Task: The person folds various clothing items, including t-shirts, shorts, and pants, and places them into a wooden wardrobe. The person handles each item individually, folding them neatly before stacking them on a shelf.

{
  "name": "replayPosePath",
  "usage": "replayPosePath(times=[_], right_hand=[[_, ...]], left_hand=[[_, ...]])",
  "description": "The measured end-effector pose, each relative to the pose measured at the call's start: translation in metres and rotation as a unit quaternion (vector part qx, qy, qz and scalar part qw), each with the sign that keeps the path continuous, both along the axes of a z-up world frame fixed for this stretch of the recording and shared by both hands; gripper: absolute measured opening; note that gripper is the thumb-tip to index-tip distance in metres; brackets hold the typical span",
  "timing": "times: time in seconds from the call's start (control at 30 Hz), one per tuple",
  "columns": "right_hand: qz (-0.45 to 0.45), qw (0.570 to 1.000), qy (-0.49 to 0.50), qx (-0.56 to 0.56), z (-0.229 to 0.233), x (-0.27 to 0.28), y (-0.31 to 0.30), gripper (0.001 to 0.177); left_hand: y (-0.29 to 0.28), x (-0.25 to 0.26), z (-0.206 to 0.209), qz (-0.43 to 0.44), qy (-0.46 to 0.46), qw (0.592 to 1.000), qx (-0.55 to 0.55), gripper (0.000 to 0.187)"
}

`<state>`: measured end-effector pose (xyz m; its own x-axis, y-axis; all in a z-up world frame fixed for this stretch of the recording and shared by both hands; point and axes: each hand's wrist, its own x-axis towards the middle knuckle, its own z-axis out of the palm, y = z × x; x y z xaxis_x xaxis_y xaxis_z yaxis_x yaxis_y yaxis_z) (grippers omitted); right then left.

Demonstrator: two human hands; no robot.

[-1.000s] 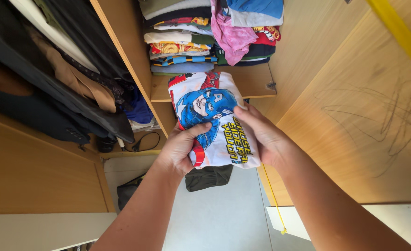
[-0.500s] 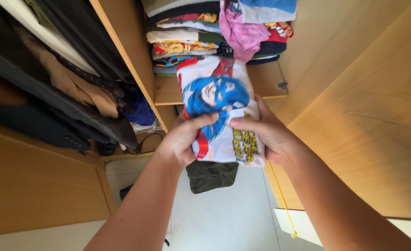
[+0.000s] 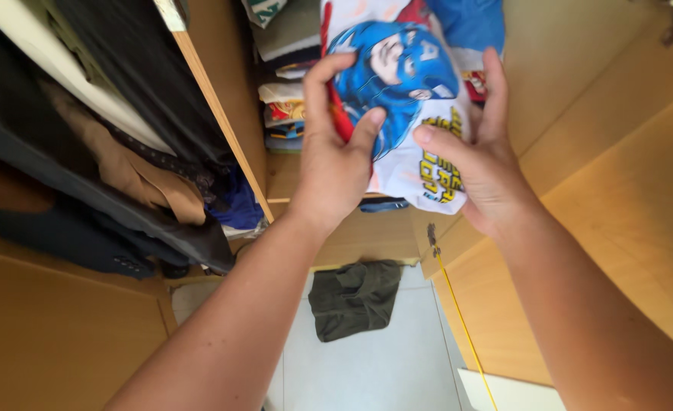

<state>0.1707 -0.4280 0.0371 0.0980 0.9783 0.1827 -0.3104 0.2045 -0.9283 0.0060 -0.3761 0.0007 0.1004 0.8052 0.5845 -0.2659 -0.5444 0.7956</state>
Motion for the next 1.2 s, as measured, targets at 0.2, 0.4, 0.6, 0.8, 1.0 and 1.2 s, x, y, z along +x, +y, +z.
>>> replayPosePath(times=[0.2,0.4,0.6,0.8,1.0,1.2], right_hand=[[-0.057,0.979,-0.168,0.105,0.002,0.002,0.04,0.098],[-0.112,0.95,-0.236,0.172,0.006,0.029,0.062,0.083],[-0.215,0.872,-0.372,0.235,0.013,0.041,0.082,0.082],[-0.212,0.877,-0.353,0.248,0.015,0.041,0.101,0.077],[-0.213,0.857,-0.366,0.293,0.008,0.051,0.139,0.07],[-0.286,0.78,-0.435,0.345,0.01,0.082,0.203,0.07]], left_hand=[[0.034,0.014,0.012,0.037,0.046,0.996,0.074,0.043],[0.05,0.04,0.028,0.073,0.065,0.994,0.04,0.046],[0.071,0.047,0.049,0.123,0.095,0.986,0.061,0.048],[0.086,0.048,0.059,0.13,0.111,0.983,0.062,0.049],[0.101,0.055,0.06,0.131,0.122,0.984,-0.012,0.063],[0.147,0.071,0.053,0.227,0.175,0.946,0.15,0.086]])
